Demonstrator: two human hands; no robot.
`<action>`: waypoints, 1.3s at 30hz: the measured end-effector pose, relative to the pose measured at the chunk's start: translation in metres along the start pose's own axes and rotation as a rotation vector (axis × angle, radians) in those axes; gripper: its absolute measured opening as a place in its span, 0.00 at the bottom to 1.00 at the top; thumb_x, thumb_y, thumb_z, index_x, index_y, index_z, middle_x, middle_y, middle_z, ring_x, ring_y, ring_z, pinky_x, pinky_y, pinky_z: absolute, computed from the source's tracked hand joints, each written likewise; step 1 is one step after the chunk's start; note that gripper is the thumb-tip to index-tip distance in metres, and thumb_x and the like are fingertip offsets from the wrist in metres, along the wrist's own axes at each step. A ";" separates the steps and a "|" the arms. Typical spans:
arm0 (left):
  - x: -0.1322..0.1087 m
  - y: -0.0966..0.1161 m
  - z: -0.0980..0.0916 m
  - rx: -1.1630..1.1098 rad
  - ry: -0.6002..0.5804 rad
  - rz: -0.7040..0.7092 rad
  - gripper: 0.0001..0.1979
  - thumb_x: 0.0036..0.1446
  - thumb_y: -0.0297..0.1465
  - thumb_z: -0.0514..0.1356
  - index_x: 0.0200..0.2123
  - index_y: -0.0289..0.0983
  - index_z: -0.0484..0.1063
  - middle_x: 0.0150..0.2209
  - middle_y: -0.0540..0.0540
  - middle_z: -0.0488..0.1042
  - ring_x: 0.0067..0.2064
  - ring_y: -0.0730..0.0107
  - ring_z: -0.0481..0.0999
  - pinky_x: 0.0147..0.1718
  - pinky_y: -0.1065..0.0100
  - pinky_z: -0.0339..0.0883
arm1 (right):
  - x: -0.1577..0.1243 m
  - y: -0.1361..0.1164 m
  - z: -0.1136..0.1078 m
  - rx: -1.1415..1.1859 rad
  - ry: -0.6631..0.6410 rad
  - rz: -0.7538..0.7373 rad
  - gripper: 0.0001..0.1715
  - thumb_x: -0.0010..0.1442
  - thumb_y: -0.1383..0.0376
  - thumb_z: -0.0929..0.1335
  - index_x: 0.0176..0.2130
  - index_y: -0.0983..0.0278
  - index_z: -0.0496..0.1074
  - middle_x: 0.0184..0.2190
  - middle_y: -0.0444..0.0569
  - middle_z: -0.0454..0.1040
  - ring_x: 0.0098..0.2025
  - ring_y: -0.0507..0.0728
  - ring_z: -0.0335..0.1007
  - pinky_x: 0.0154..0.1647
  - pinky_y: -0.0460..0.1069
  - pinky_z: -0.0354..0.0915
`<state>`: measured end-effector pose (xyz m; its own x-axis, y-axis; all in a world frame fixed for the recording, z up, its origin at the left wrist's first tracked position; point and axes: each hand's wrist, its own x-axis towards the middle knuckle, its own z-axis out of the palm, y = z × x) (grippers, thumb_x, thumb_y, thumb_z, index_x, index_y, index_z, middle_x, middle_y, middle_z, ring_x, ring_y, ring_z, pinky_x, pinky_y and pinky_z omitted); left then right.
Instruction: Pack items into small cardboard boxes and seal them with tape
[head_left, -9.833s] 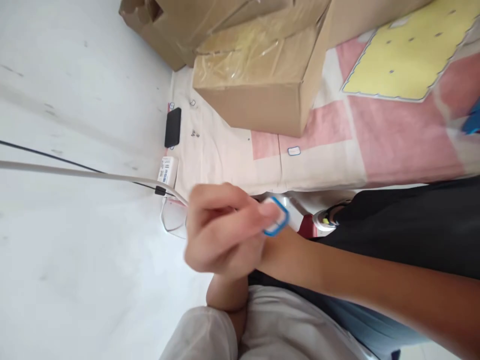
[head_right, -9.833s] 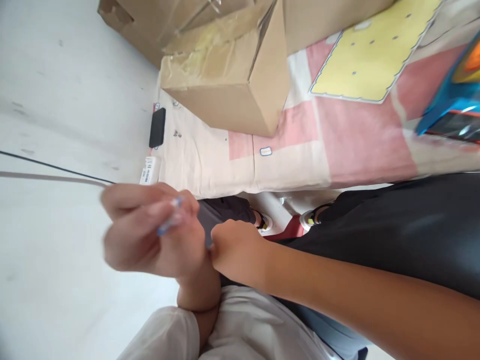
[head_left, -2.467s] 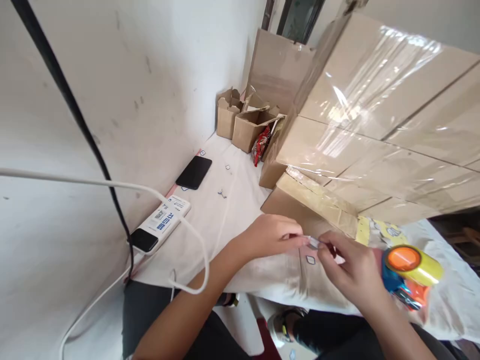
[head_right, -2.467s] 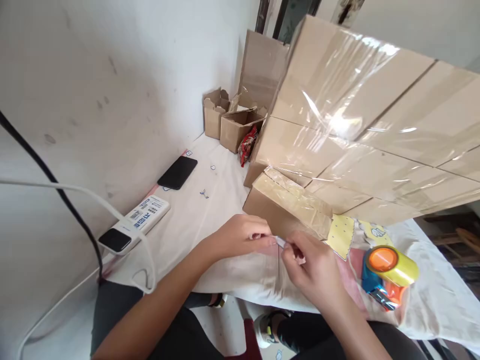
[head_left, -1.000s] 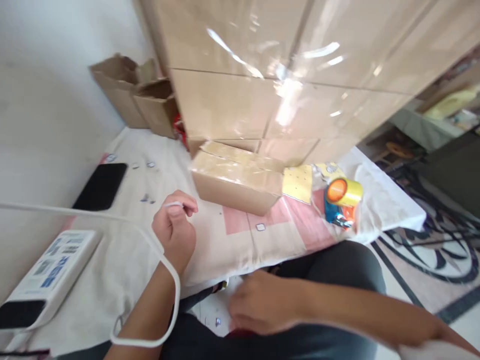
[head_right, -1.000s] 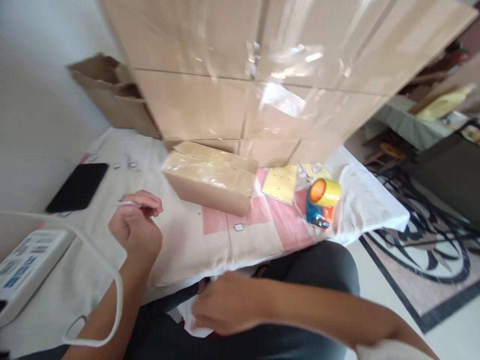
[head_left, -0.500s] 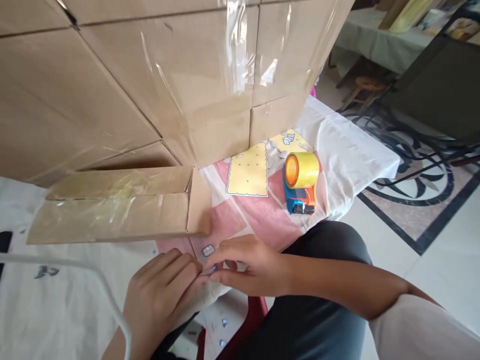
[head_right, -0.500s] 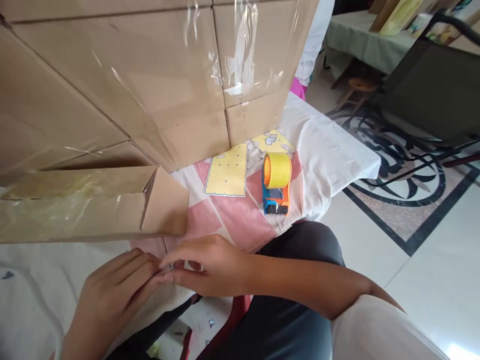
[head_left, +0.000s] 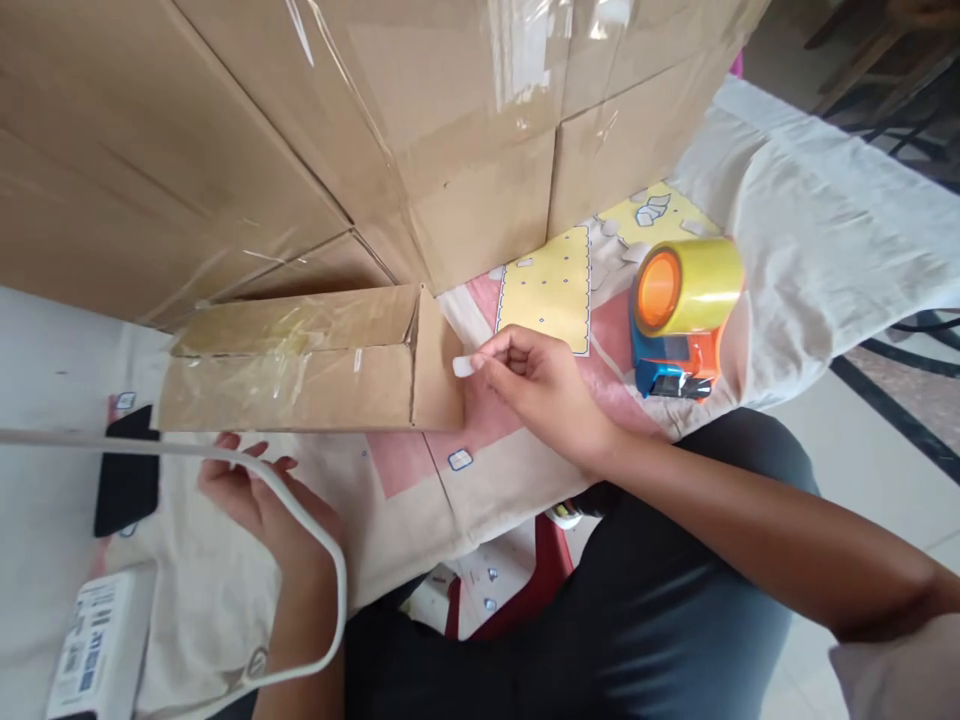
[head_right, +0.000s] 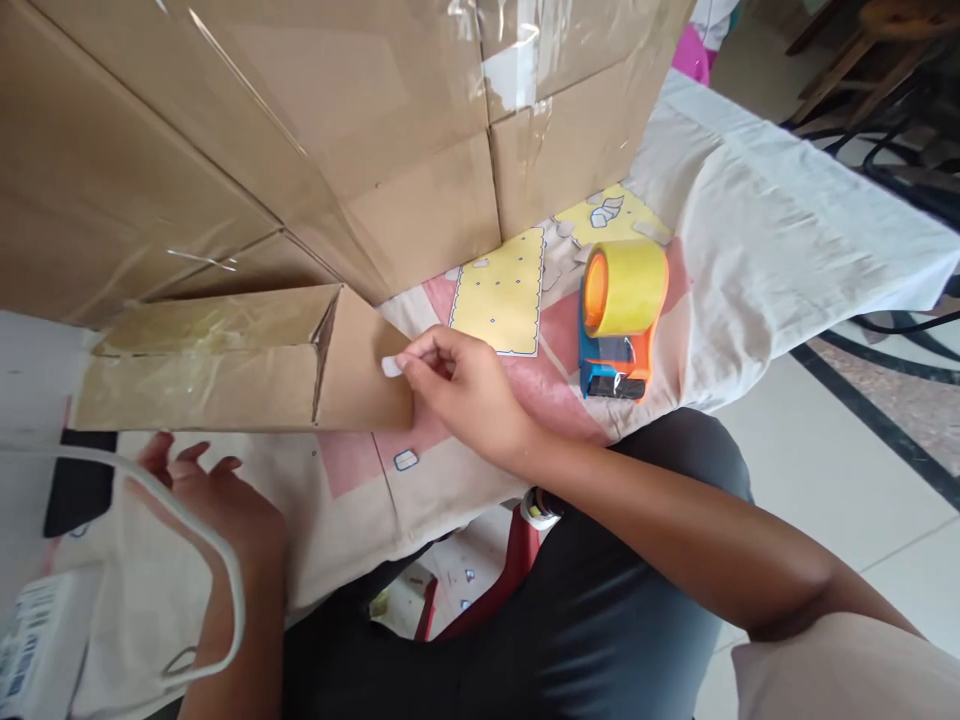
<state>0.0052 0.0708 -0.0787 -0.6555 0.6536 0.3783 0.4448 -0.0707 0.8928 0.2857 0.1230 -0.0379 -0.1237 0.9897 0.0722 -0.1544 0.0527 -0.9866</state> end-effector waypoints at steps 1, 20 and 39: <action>0.001 -0.003 0.003 -0.042 -0.031 -0.102 0.19 0.57 0.45 0.55 0.50 0.46 0.60 0.55 0.46 0.64 0.58 0.59 0.66 0.49 0.59 0.62 | 0.004 0.007 0.000 0.020 0.023 0.013 0.11 0.64 0.59 0.71 0.33 0.64 0.71 0.29 0.44 0.75 0.31 0.51 0.69 0.33 0.47 0.66; -0.017 0.012 0.007 -0.023 -0.139 -0.082 0.08 0.63 0.39 0.45 0.43 0.44 0.54 0.52 0.44 0.65 0.53 0.63 0.70 0.43 0.61 0.67 | 0.005 0.031 0.005 -0.200 0.173 -0.280 0.07 0.67 0.66 0.67 0.37 0.64 0.75 0.39 0.48 0.76 0.31 0.50 0.65 0.34 0.47 0.64; -0.014 -0.001 0.010 0.016 -0.156 0.012 0.09 0.65 0.38 0.44 0.47 0.46 0.53 0.53 0.41 0.66 0.53 0.62 0.73 0.41 0.62 0.69 | -0.007 0.032 0.007 -0.217 0.084 -0.307 0.16 0.65 0.72 0.66 0.46 0.61 0.81 0.51 0.47 0.82 0.56 0.58 0.77 0.61 0.55 0.71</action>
<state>0.0202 0.0697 -0.0871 -0.5481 0.7620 0.3449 0.4621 -0.0678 0.8842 0.2748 0.1172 -0.0685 -0.0215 0.9303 0.3661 0.0404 0.3667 -0.9294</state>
